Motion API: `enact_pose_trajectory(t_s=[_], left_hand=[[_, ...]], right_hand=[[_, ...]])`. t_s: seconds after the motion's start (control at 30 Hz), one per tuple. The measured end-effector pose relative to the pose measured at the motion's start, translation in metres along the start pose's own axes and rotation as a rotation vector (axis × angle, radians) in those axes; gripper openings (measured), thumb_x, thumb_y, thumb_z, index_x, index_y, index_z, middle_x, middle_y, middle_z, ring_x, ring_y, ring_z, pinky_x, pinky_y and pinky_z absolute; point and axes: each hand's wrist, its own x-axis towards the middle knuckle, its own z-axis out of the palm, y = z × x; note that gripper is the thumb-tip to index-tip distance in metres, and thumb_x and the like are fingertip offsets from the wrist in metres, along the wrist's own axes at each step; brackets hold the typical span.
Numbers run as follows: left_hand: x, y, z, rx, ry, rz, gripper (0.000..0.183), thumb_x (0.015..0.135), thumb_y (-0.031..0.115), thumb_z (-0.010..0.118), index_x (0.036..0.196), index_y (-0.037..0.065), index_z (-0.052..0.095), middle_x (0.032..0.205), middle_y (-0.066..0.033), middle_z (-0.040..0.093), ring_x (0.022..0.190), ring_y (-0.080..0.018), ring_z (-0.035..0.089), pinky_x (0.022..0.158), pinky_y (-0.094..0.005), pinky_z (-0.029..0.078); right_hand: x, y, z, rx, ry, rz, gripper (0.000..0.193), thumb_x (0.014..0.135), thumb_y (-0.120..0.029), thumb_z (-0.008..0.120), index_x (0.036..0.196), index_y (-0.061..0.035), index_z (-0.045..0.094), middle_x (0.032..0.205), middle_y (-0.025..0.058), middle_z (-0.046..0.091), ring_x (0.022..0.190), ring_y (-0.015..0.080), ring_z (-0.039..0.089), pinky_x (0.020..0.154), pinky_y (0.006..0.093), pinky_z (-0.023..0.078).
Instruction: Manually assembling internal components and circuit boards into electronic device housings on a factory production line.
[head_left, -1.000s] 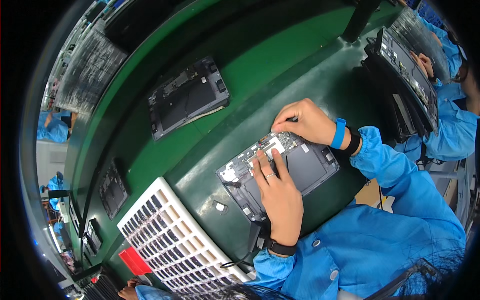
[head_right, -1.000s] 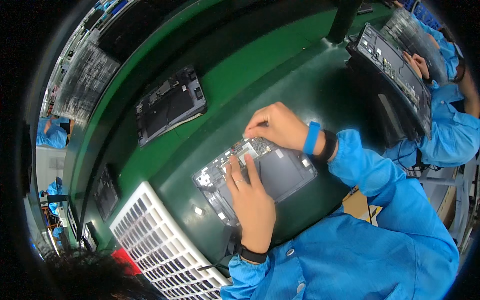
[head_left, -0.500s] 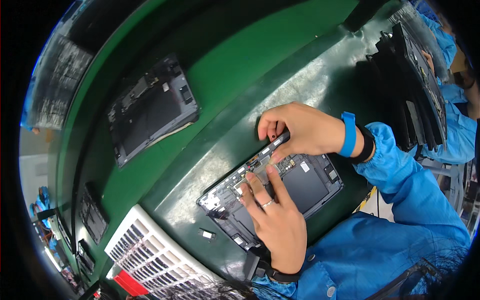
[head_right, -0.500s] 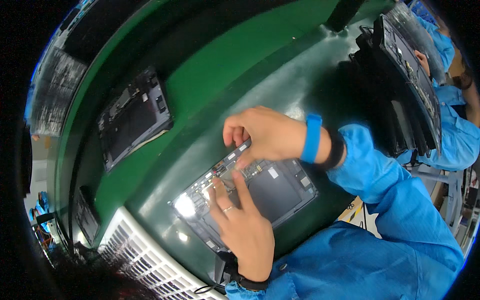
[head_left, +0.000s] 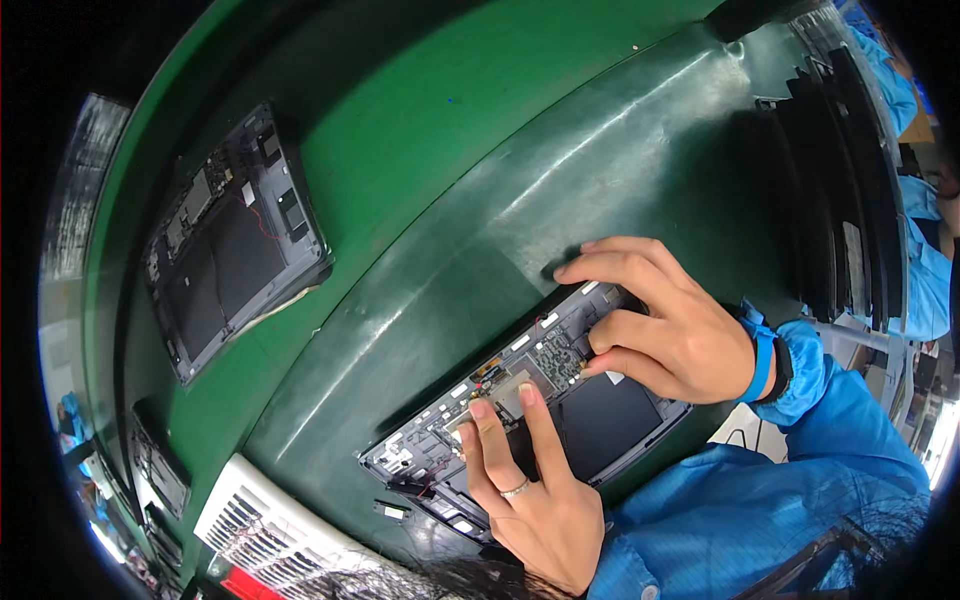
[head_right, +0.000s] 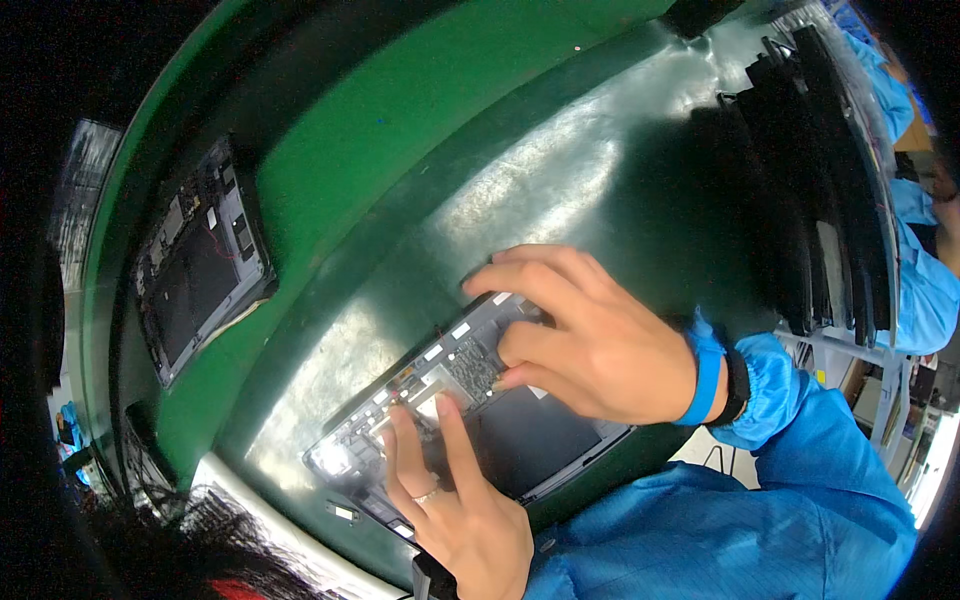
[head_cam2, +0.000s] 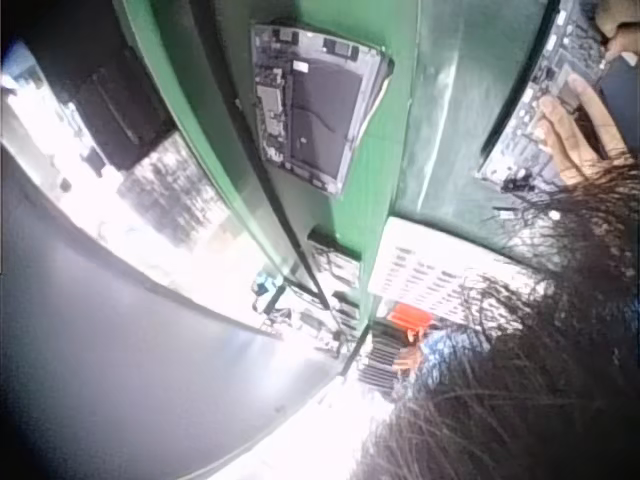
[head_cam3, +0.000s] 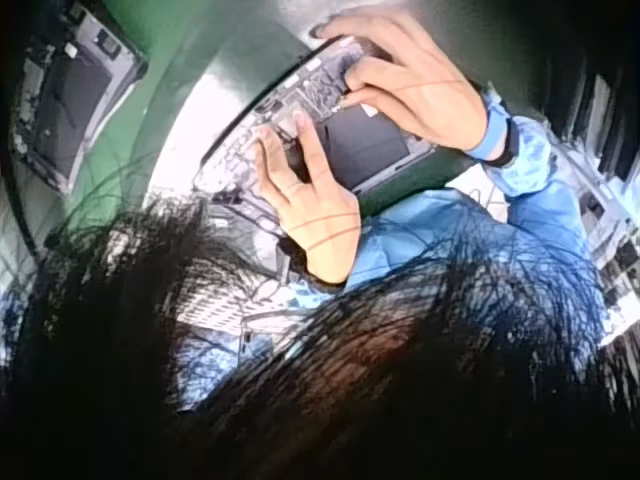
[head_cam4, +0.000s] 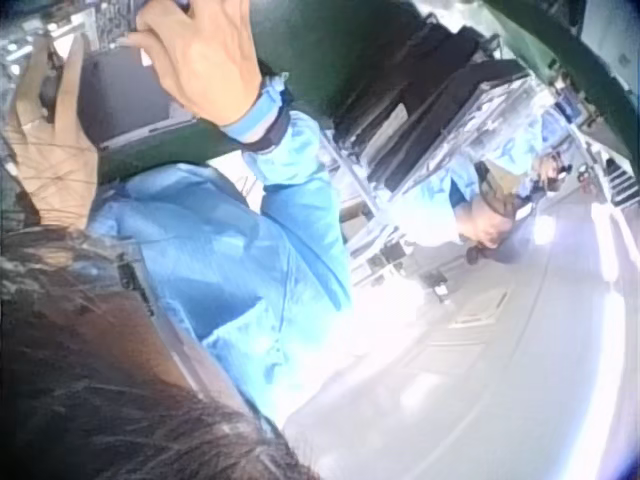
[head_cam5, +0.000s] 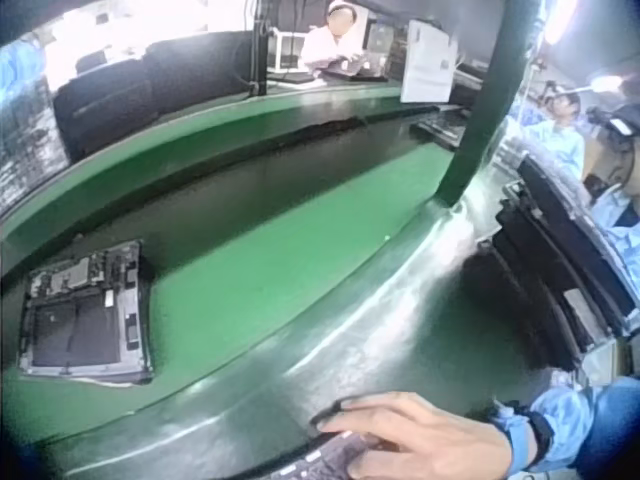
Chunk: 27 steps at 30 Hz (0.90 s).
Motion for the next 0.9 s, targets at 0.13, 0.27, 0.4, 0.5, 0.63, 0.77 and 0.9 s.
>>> enact_pose_trajectory(t_s=[0.13, 0.27, 0.4, 0.5, 0.63, 0.77, 0.9], left_hand=[[-0.006, -0.006, 0.004, 0.073, -0.020, 0.010, 0.064, 0.090, -0.010, 0.057, 0.150, 0.011, 0.065, 0.157, -0.0291, 0.048, 0.134, -0.0526, 0.055, 0.098, -0.0541, 0.064], [-0.002, -0.004, 0.010, -0.242, 0.070, -0.069, 0.064, 0.096, -0.006, 0.053, 0.159, 0.007, 0.053, 0.162, -0.0303, 0.042, 0.146, -0.0529, 0.045, 0.120, -0.0579, 0.044], [0.002, -0.004, 0.004, -0.024, -0.023, 0.110, 0.066, 0.096, -0.008, 0.053, 0.161, 0.005, 0.049, 0.166, -0.0321, 0.035, 0.147, -0.0539, 0.042, 0.120, -0.0611, 0.043], [0.004, -0.004, -0.001, 0.101, -0.029, 0.122, 0.062, 0.100, 0.005, 0.062, 0.161, 0.004, 0.049, 0.167, -0.0281, 0.037, 0.145, -0.0493, 0.045, 0.120, -0.0567, 0.044], [0.011, 0.011, 0.001, 0.185, 0.010, 0.095, 0.054, 0.094, -0.002, 0.061, 0.147, 0.008, 0.064, 0.152, -0.0341, 0.050, 0.134, -0.0548, 0.055, 0.104, -0.0543, 0.061], [0.006, 0.012, -0.007, 0.136, 0.037, 0.041, 0.060, 0.087, -0.002, 0.065, 0.147, 0.008, 0.063, 0.152, -0.0298, 0.049, 0.136, -0.0529, 0.051, 0.093, -0.0519, 0.062], [-0.009, 0.005, -0.029, -0.102, 0.022, 0.078, 0.057, 0.097, 0.004, 0.065, 0.152, 0.002, 0.056, 0.155, -0.0327, 0.047, 0.140, -0.0559, 0.049, 0.104, -0.0542, 0.057]], right_hand=[[0.009, -0.007, 0.001, 0.195, 0.070, 0.283, 0.046, 0.081, -0.012, 0.092, 0.120, -0.0085, 0.066, 0.155, 0.0201, 0.050, 0.140, 0.0434, 0.048, 0.119, 0.0520, 0.038], [0.019, -0.002, -0.003, 0.253, 0.028, 0.365, 0.070, 0.078, -0.009, 0.091, 0.140, -0.0120, 0.061, 0.151, 0.0190, 0.049, 0.140, 0.0443, 0.046, 0.116, 0.0517, 0.039], [0.032, 0.000, -0.008, 0.214, -0.174, 0.291, 0.056, 0.083, -0.013, 0.088, 0.134, -0.0121, 0.067, 0.141, 0.0139, 0.053, 0.131, 0.0397, 0.050, 0.110, 0.0505, 0.040], [0.037, -0.003, -0.003, 0.134, -0.182, 0.303, 0.052, 0.081, -0.012, 0.090, 0.129, -0.0141, 0.072, 0.137, 0.0108, 0.055, 0.122, 0.0351, 0.050, 0.107, 0.0472, 0.041], [0.042, -0.011, -0.008, 0.133, -0.157, 0.307, 0.043, 0.084, -0.015, 0.086, 0.124, -0.0134, 0.071, 0.130, 0.0113, 0.059, 0.124, 0.0373, 0.051, 0.106, 0.0504, 0.042], [0.036, -0.022, -0.005, 0.082, -0.175, 0.281, 0.055, 0.081, -0.014, 0.088, 0.131, -0.0091, 0.068, 0.133, 0.0157, 0.059, 0.125, 0.0411, 0.052, 0.109, 0.0516, 0.045], [-0.001, -0.045, 0.002, 0.002, 0.192, 0.251, 0.073, 0.082, -0.017, 0.090, 0.147, -0.0073, 0.059, 0.146, 0.0242, 0.051, 0.135, 0.0461, 0.050, 0.116, 0.0552, 0.042]])
